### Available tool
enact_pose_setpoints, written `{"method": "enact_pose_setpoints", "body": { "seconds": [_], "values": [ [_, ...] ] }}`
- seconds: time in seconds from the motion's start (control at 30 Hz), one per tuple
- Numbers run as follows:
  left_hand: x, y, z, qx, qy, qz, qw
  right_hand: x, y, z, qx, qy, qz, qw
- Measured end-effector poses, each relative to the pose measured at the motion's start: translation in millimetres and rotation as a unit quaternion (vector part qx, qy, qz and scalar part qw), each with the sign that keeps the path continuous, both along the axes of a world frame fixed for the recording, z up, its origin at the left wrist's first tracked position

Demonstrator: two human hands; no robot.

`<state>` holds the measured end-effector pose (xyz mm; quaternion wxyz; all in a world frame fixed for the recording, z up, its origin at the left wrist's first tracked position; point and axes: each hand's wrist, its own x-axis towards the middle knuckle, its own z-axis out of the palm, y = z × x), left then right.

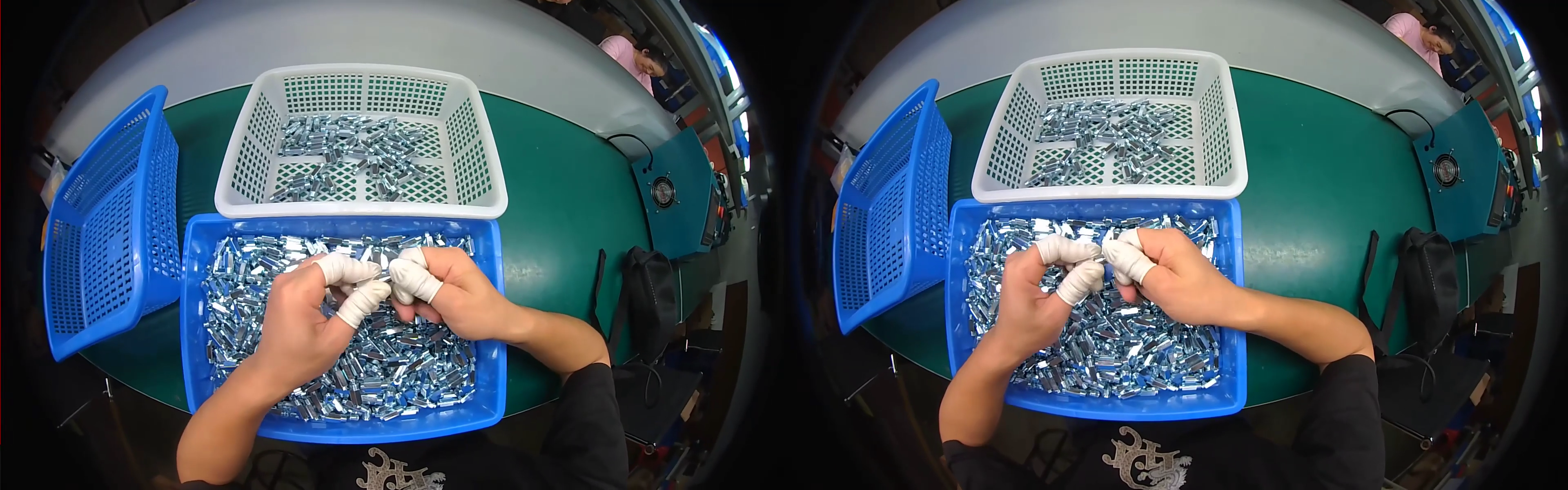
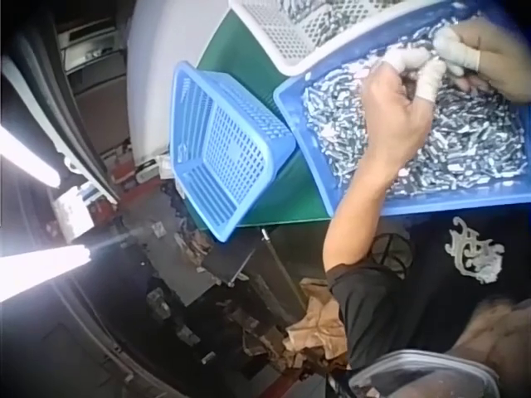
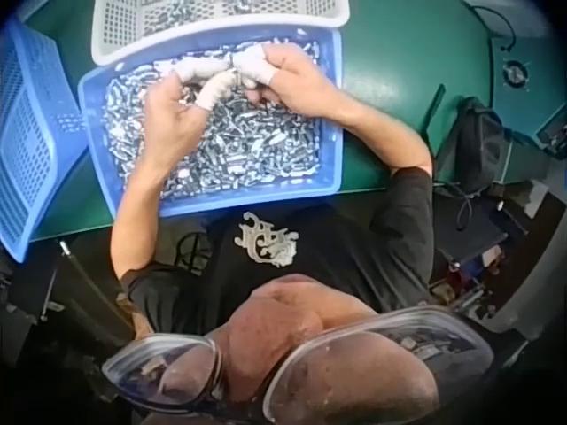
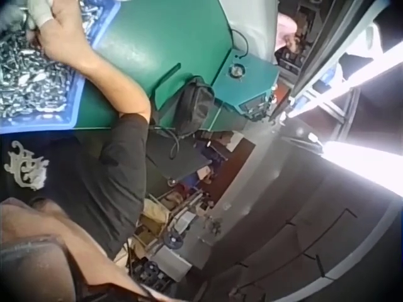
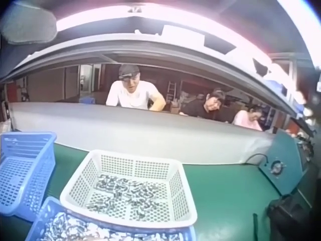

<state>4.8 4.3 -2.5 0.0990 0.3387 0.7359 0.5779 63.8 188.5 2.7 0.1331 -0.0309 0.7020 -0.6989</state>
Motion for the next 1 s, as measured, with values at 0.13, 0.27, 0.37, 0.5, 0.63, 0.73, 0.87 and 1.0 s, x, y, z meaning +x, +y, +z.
{"method": "enact_pose_setpoints", "body": {
  "seconds": [0.13,0.27,0.37,0.5,0.63,0.73,0.87,1.0],
  "values": [
    [-3,3,4,0.009,0.207,0.026,0.978,-1,-3,3,-0.013,-0.026,0.007,1.000],
    [1,6,8,0.002,0.336,0.038,0.941,-3,-2,8,-0.035,-0.150,0.018,0.988],
    [0,9,7,-0.012,0.372,0.008,0.928,-7,7,7,-0.124,-0.247,0.025,0.961],
    [6,11,16,0.045,0.253,0.021,0.966,-7,7,8,-0.202,-0.266,0.011,0.942],
    [6,10,20,0.058,0.242,-0.011,0.968,-8,3,17,-0.192,-0.247,0.002,0.950],
    [12,8,18,0.040,0.140,0.023,0.989,-7,4,15,-0.164,-0.256,0.026,0.952],
    [12,8,18,0.051,0.171,0.012,0.984,-5,2,16,-0.140,-0.264,0.032,0.954],
    [8,5,17,0.046,0.195,-0.001,0.980,-3,3,13,-0.167,-0.274,0.046,0.946]
  ]
}}
